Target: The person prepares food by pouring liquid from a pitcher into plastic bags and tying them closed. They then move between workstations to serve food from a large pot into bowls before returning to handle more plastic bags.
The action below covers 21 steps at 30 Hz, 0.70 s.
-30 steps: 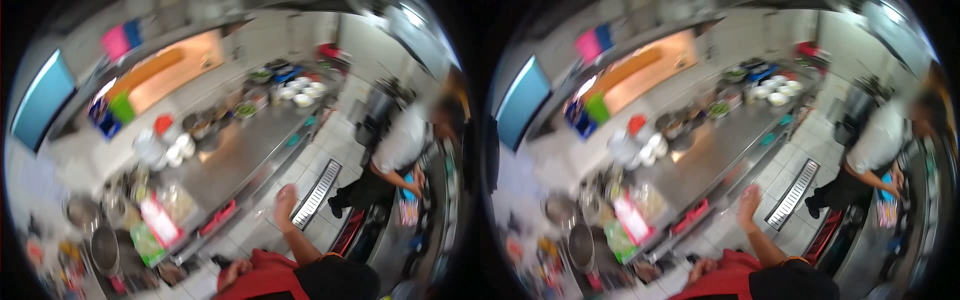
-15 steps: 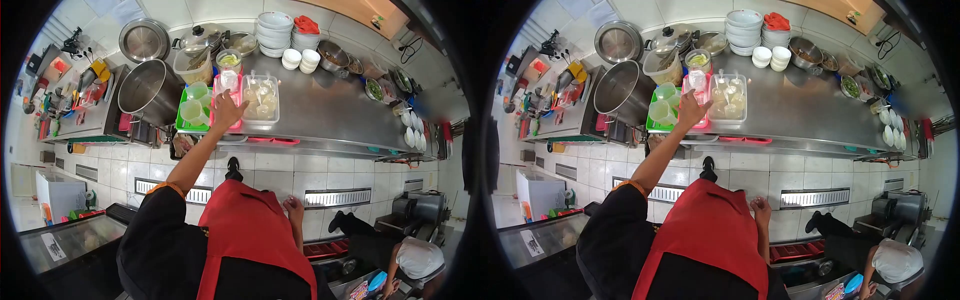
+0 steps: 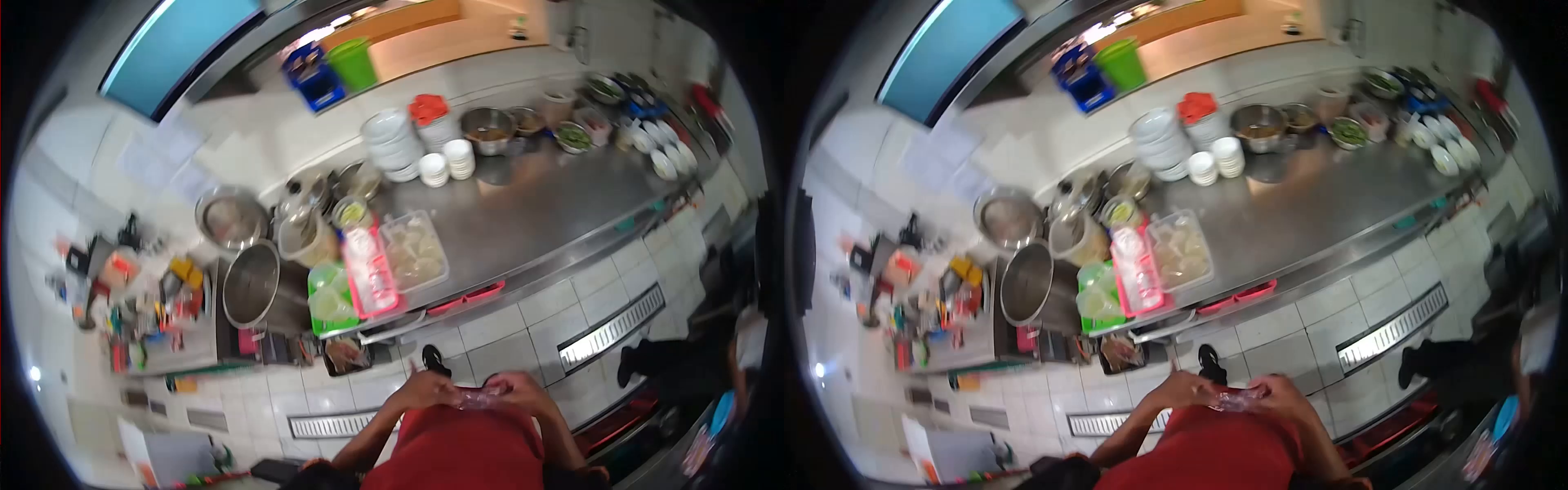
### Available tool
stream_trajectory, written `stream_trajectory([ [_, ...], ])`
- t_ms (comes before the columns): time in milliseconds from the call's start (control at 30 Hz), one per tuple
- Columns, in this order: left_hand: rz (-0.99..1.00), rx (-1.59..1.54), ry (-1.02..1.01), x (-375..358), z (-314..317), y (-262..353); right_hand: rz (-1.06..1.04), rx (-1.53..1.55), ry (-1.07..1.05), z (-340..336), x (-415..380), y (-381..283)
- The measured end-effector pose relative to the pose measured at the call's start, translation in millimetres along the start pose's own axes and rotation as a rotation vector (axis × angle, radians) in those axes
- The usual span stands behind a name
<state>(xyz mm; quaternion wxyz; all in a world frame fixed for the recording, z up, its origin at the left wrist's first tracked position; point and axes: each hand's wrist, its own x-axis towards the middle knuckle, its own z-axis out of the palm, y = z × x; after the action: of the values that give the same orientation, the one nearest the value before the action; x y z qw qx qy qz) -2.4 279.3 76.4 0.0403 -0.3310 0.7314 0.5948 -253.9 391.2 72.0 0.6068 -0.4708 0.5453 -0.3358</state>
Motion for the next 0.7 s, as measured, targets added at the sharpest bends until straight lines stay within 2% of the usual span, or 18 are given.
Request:
stream_trajectory([
  [33, 0.007, 0.035, -0.038, -6.1, -3.1, -7.2, -0.01, 0.026, 0.044, 0.6, -0.2, 13.5],
  [100, -0.126, 0.069, -0.04, -22.7, -4.8, -23.2, 0.198, -0.042, -0.212, 2.8, 0.8, 42.4],
  [133, -0.132, 0.139, 0.018, -34.0, -3.7, -28.2, -0.056, 0.029, -0.136, 5.4, -2.9, 50.9],
  [167, -0.246, -0.047, 0.035, -44.9, -7.3, -15.9, -0.062, 0.034, -0.138, 7.3, -4.8, 55.8],
  [200, -0.242, -0.346, 0.101, -55.8, -2.1, -45.9, 0.0, 0.24, -0.162, 9.0, -5.0, 58.8],
  [233, -0.309, -0.31, 0.268, -62.5, 7.9, -52.0, 0.066, 0.444, -0.179, 11.6, -5.0, 63.3],
  [267, -0.355, -0.274, 0.432, -58.2, 19.8, -57.6, 0.091, 0.283, -0.045, 15.3, -0.1, 71.4],
  [300, -0.389, 0.299, 0.707, -59.7, 39.6, -73.1, 0.122, 0.125, 0.088, 24.6, 6.1, 78.4],
  [367, -0.318, 0.599, 0.904, -45.7, 63.0, -46.2, 0.282, -0.145, 0.268, 44.3, 16.5, 77.2],
  [433, -0.489, -0.269, 0.627, -29.2, 86.6, -25.1, 0.188, -0.031, 0.173, 72.9, 25.5, 104.7],
  [467, -0.588, -0.198, 0.466, -23.3, 95.1, -20.1, 0.202, 0.183, 0.05, 99.2, 27.9, 131.6],
  [500, -0.494, -0.133, 0.434, -21.8, 107.6, -23.2, 0.215, 0.394, -0.073, 116.5, 32.6, 153.2],
  [533, -0.591, -0.076, 0.411, -17.7, 108.8, -28.1, 0.215, 0.395, -0.077, 107.0, 28.3, 137.1],
  [567, -0.688, -0.021, 0.385, -15.9, 110.4, -32.1, 0.346, 0.676, -0.15, 86.9, 13.0, 99.2],
  [600, -0.694, -0.027, 0.387, -15.3, 108.5, -28.4, 0.48, 0.954, -0.224, 75.9, 3.4, 80.3],
  [633, -0.707, -0.065, 0.397, -13.7, 101.5, -19.1, 0.484, 0.949, -0.229, 83.5, 2.4, 93.5],
  [700, -0.743, -0.103, 0.409, -15.0, 99.3, -21.9, 0.621, 1.296, -0.065, 138.2, 1.8, 173.8],
])
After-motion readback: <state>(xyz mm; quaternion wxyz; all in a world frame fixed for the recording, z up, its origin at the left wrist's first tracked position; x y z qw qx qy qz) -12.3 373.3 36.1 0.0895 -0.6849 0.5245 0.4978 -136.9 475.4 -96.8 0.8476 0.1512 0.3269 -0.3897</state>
